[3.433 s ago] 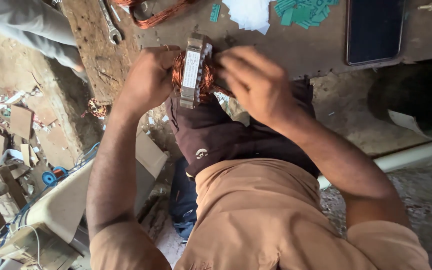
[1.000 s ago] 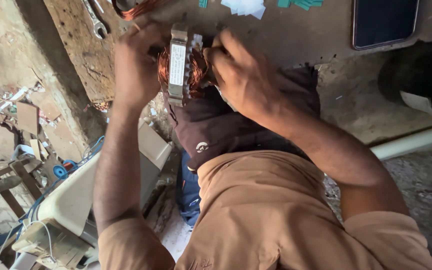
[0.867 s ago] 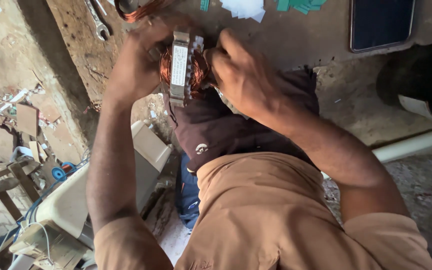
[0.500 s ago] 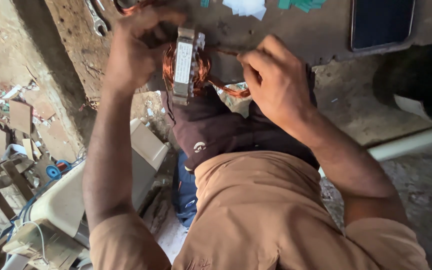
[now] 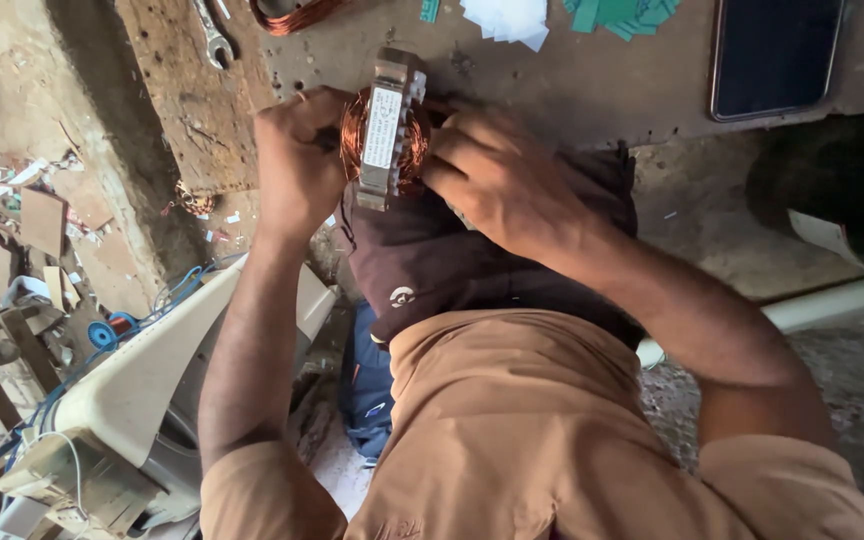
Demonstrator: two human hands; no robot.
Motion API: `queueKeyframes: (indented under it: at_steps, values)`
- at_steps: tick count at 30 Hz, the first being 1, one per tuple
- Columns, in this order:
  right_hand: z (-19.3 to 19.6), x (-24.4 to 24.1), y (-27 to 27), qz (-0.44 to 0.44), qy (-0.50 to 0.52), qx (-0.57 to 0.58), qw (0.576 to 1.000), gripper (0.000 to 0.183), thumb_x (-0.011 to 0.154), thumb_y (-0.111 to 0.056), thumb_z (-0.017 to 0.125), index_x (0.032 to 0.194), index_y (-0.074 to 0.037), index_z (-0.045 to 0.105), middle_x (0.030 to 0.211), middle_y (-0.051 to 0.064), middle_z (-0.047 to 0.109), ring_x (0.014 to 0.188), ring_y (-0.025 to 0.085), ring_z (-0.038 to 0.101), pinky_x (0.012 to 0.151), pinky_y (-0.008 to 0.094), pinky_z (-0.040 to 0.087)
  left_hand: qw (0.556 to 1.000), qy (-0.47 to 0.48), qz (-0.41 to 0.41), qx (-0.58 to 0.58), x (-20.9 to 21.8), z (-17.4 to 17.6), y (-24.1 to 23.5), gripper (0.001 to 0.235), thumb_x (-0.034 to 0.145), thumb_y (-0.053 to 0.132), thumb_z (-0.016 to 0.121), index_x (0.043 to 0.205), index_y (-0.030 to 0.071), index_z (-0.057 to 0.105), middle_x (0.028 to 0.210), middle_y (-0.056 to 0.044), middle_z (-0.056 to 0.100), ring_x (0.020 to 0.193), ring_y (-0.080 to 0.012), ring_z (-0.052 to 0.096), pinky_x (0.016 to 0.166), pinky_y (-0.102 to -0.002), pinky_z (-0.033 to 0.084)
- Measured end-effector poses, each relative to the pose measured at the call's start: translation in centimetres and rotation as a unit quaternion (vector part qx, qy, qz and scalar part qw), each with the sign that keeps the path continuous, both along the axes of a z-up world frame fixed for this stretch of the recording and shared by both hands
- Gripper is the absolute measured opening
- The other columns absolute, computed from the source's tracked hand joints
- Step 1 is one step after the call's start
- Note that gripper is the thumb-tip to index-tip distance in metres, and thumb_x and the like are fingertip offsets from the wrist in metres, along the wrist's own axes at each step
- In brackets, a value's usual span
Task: Manually winding copper wire coils and placing insulation into an electric motor stator.
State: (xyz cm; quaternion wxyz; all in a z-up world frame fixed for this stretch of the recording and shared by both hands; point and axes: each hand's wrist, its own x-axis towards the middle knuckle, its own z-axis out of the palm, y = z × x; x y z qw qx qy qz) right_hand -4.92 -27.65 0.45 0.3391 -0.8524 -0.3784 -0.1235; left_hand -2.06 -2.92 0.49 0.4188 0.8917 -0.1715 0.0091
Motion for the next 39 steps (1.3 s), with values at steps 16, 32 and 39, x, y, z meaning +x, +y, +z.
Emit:
queueKeyframes:
  at_steps: [16, 32, 39]
  values:
    - [0.9, -4.0, -1.9, -0.033, 0.035, 0.065, 0.997, 0.021, 0.092, 0.0, 0.067, 0.113, 0.0, 0.073, 0.114, 0.012, 0.07, 0.107, 0.029, 0.068, 0.096, 0.039, 0.055, 0.99, 0.103, -0.091, 0.035, 4.7, 1.3, -0.2, 0.019, 0.084, -0.006, 0.073, 0.103, -0.001, 0.075, 0.097, -0.014, 0.072, 0.087, -0.0212, 0.07, 0.075, -0.032, 0.055]
    - [-6.0, -7.3, -1.3, -0.017, 0.525, 0.65, 0.549, 0.015, 0.107, -0.006, 0.065, 0.119, 0.001, 0.07, 0.113, 0.011, 0.074, 0.12, 0.026, 0.07, 0.118, 0.043, 0.049, 0.936, 0.239, -0.215, -0.142, 5.6, 0.8, -1.2, 0.045, 0.092, 0.009, 0.086, 0.132, 0.003, 0.068, 0.128, -0.009, 0.072, 0.118, -0.0161, 0.07, 0.106, -0.032, 0.057]
    - [-6.9, -6.6, -3.7, 0.097, 0.537, 0.611, 0.573, 0.018, 0.106, -0.005, 0.065, 0.122, 0.0, 0.071, 0.113, 0.01, 0.07, 0.112, 0.022, 0.066, 0.115, 0.042, 0.049, 0.959, 0.124, -0.232, -0.104, 5.7, -0.9, -1.2, 0.038, 0.091, 0.012, 0.091, 0.123, 0.003, 0.072, 0.125, -0.008, 0.075, 0.114, -0.0165, 0.074, 0.101, -0.032, 0.06]
